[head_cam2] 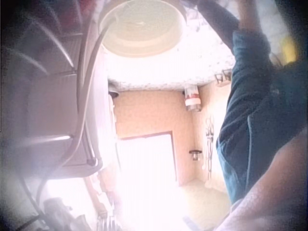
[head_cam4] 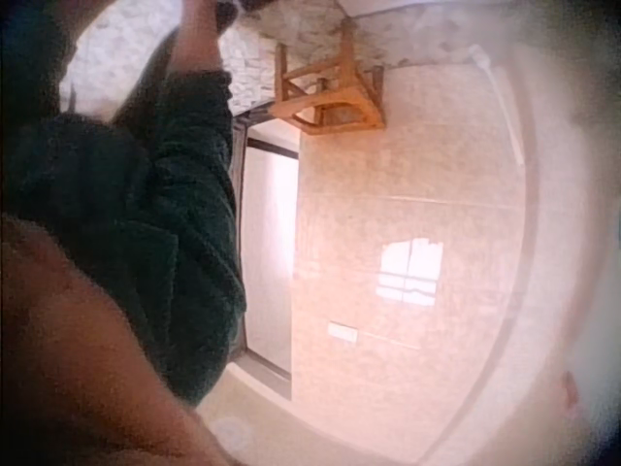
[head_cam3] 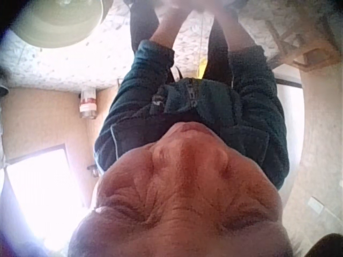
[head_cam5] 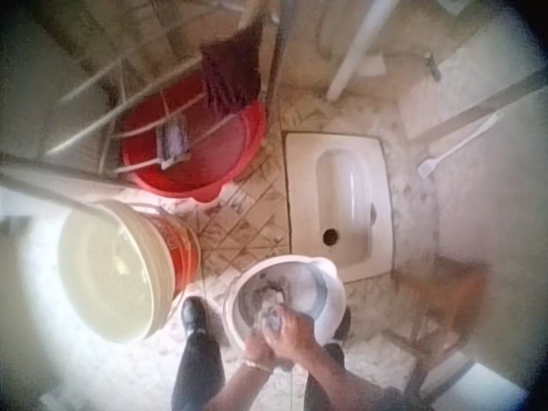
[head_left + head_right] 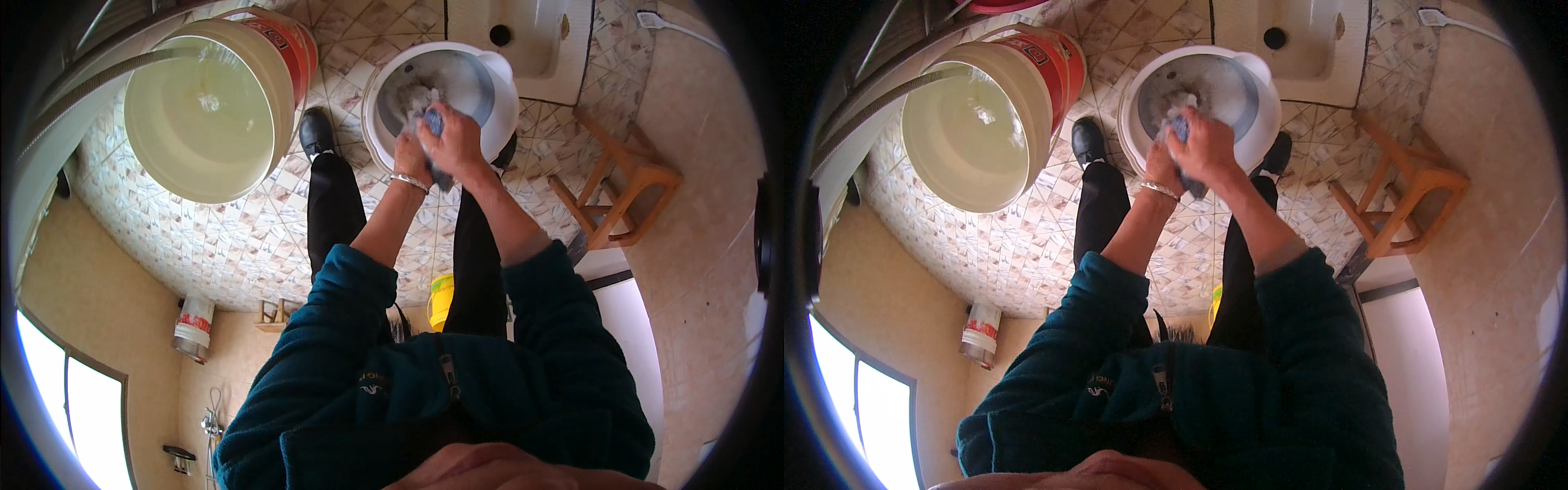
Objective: The person washes a small cloth by hand in a white bucket, repeatedly submerging, scrubbing, and wringing it. They transfer water between buckets, then carry the bucket and cloth into a bedroom and place the cloth on the bed.
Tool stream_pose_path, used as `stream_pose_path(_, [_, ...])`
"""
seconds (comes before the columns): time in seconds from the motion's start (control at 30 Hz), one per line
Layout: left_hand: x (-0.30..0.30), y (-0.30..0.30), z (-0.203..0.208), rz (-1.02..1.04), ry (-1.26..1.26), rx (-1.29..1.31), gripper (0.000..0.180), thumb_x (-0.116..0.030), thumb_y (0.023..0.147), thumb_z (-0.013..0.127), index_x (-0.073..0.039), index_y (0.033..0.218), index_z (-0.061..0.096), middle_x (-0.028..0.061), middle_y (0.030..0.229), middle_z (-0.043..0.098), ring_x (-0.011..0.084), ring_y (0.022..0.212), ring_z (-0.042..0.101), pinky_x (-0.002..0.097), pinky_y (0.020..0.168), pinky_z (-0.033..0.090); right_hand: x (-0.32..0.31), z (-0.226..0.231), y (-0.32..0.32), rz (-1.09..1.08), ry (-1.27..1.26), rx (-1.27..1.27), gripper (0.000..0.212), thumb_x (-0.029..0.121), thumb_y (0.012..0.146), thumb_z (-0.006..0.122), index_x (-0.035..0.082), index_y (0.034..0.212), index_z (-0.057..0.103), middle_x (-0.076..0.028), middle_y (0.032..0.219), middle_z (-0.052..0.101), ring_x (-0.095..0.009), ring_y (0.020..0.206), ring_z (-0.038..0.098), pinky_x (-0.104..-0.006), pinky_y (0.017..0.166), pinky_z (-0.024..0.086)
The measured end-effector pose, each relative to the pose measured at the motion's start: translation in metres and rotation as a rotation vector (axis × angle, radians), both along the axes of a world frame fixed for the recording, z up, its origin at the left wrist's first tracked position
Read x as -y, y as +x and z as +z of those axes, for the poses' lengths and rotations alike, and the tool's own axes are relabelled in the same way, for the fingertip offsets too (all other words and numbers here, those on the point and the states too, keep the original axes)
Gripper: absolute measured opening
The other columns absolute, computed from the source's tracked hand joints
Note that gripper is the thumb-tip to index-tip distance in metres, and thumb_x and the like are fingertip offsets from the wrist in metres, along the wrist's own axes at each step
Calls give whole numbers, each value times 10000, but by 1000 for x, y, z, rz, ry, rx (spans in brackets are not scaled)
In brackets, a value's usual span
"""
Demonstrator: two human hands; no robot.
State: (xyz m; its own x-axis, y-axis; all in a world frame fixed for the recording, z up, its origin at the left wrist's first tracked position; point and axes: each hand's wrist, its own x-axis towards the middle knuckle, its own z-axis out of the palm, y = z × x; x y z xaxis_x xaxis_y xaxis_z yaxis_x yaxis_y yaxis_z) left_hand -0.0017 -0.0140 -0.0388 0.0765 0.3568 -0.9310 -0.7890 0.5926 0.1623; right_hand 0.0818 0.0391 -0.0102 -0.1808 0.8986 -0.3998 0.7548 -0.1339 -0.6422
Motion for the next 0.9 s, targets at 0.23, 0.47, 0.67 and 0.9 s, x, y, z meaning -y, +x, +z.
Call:
stream_pose_path(0.23, [-7,-22,-3,10,74,-20,575,-425,897,539,-59,1320,404,140,1299,467,245,1184,464,404,974,380,-19,-79,29,55,-86,368,303,302,817,603,76,1016,574,-143,858,644,-340,819,627,-453,651,492])
stream_pose_path(0.47, [20,-45,3,-96,71,0,808,-585,852,504,-247,1471,108,158,1511,94,395,1358,159,591,1055,156,30,-155,20,602,-120,382,447,203,810,588,189,1247,494,-149,1166,516,-336,1097,516,-484,822,467])
stream_pose_path(0.67, [13,-39,5,-54,-34,17,724,-482,884,514,-218,1462,168,122,1510,128,386,1327,230,575,1022,256,12,-122,32,23,-420,-65,277,105,714,609,108,991,614,-111,890,638,-283,855,615,-361,765,490])
stream_pose_path(0.9, [-7,-25,10,32,94,-24,716,-192,870,559,-195,1462,155,95,1242,445,234,1019,512,396,777,483,47,85,37,-81,-460,-693,305,9,659,619,63,951,550,-58,932,577,-186,886,567,-308,856,429])
